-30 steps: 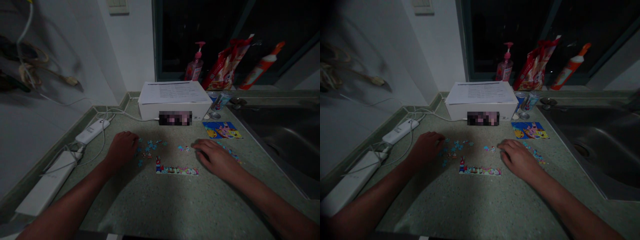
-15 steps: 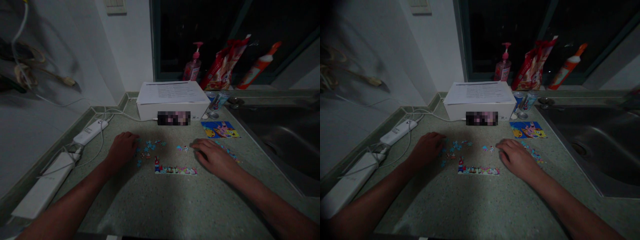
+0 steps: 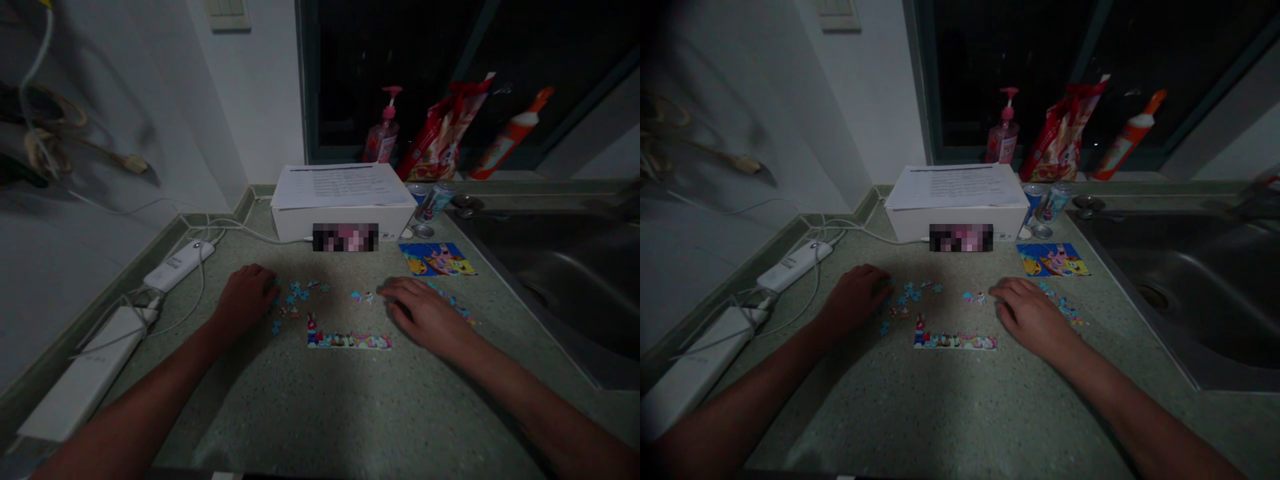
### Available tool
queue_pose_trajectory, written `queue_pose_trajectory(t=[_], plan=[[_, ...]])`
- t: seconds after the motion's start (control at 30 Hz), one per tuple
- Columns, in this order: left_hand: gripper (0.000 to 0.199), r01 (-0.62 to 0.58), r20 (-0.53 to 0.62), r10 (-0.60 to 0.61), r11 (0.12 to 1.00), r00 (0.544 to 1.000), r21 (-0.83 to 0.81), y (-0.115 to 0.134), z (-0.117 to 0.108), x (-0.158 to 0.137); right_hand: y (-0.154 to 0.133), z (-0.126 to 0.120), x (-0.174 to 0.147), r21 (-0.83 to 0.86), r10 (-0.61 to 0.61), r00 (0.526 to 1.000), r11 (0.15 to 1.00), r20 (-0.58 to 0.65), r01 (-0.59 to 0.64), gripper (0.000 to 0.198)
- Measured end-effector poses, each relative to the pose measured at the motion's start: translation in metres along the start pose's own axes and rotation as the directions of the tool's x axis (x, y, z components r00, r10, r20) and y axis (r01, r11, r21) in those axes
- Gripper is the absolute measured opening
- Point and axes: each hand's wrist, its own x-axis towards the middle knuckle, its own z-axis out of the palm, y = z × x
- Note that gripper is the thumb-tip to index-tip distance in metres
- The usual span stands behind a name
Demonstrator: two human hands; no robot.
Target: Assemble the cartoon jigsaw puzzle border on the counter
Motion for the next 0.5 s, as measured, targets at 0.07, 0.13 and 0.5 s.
queue_pose_trajectory(t=[0.07, 0.13, 0.5], plan=[[0.031, 0.0, -0.001, 0.0, 1.0, 1.0, -0.003, 0.0003, 0.0007, 0.0002, -0.0005, -0.0008, 0.0002, 0.004, 0.002, 1.0, 1.0, -0.009, -0.002, 0.029], [0.031, -0.007, -0.003, 0.007, 1.0, 1.0, -0.008, 0.0002, 0.0014, 0.0001, -0.0009, -0.0014, 0.0004, 0.009, 0.005, 1.0, 1.0, -0.019, -0.005, 0.029], [0.032, -0.034, -0.002, 0.033, 0.999, 0.999, -0.01, 0.0017, 0.0013, -0.0008, -0.0014, -0.0025, 0.0011, -0.021, -0.003, 1.0, 1.0, 0.025, 0.003, 0.027]])
